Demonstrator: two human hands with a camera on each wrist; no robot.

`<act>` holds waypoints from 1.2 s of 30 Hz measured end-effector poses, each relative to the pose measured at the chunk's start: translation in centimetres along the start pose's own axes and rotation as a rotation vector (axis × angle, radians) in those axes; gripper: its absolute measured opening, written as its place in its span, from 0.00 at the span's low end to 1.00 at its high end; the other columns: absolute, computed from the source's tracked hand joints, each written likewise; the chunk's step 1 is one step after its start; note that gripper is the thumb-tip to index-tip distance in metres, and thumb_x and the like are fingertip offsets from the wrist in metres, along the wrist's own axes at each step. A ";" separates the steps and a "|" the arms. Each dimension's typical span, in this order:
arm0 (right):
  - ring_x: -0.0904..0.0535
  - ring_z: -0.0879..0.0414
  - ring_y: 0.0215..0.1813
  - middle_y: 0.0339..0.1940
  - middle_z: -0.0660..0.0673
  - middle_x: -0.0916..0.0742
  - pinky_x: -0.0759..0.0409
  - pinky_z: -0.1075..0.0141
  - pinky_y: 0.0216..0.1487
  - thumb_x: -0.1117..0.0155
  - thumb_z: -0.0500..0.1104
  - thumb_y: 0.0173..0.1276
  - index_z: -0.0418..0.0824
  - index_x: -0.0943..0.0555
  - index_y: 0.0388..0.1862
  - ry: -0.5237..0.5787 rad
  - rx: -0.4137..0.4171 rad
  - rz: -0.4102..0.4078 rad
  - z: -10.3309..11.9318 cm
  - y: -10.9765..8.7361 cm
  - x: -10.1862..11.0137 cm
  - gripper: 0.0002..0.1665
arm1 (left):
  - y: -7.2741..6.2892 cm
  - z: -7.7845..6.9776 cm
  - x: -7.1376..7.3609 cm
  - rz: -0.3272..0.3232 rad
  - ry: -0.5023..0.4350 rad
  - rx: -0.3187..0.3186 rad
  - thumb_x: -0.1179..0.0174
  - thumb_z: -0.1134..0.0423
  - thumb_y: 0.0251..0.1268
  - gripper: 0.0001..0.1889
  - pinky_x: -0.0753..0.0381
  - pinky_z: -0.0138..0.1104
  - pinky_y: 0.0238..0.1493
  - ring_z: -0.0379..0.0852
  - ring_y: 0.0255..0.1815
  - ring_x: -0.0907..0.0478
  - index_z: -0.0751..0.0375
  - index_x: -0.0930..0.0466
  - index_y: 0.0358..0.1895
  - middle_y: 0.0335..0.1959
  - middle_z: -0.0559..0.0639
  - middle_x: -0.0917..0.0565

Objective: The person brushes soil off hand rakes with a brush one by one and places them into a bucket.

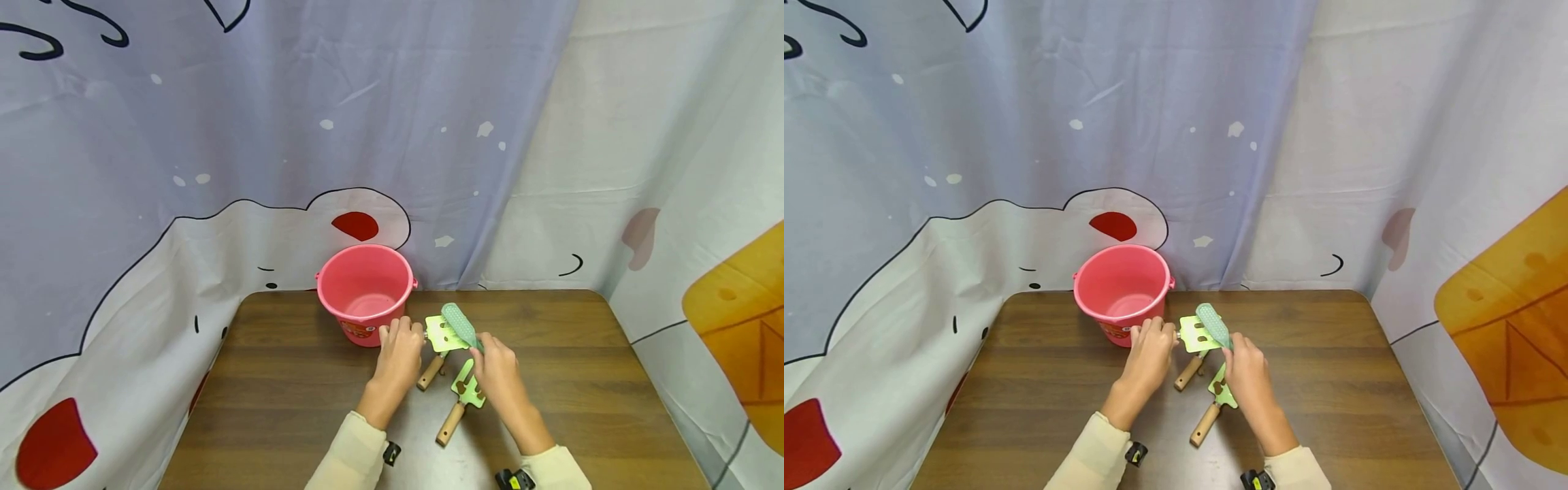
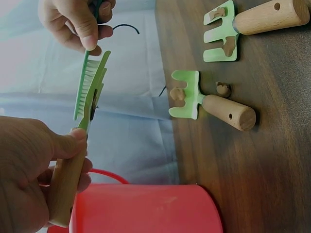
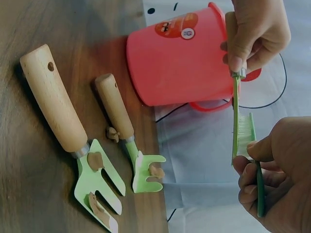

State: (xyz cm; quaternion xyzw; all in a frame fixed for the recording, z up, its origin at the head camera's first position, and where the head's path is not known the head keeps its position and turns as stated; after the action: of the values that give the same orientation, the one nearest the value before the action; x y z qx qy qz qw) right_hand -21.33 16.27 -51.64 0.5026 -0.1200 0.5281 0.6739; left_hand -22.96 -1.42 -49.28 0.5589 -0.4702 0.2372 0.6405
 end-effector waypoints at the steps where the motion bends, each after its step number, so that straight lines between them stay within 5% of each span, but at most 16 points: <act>1: 0.11 0.37 0.36 0.36 0.30 0.11 0.14 0.47 0.36 0.27 0.29 0.61 0.25 0.18 0.44 -0.001 -0.005 0.005 -0.1 0.0 0.0 0.14 | 0.0 0.0 0.0 0.000 -0.001 0.000 0.25 0.61 0.55 0.10 0.35 0.44 0.39 0.51 0.37 0.24 0.58 0.18 0.33 0.32 0.51 0.22; 36: 0.13 0.28 0.44 0.42 0.23 0.13 0.15 0.42 0.44 0.33 0.28 0.67 0.20 0.21 0.48 0.012 -0.144 0.066 -3.5 0.0 0.6 0.13 | -0.9 1.5 -0.1 -0.026 0.024 0.020 0.23 0.61 0.51 0.11 0.32 0.45 0.39 0.53 0.37 0.23 0.59 0.17 0.32 0.32 0.53 0.20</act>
State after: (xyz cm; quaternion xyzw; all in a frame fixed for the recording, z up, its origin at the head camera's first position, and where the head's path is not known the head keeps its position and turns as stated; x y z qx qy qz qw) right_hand -22.37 19.46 -52.93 0.4451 -0.1702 0.5432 0.6912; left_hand -22.76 -3.08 -49.95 0.5685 -0.4529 0.2404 0.6433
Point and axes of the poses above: each hand's wrist, its own y-axis towards the middle knuckle, its own x-axis out of the back of the hand, z = x × y, the point moved 6 cm from there along y, towards the middle knuckle
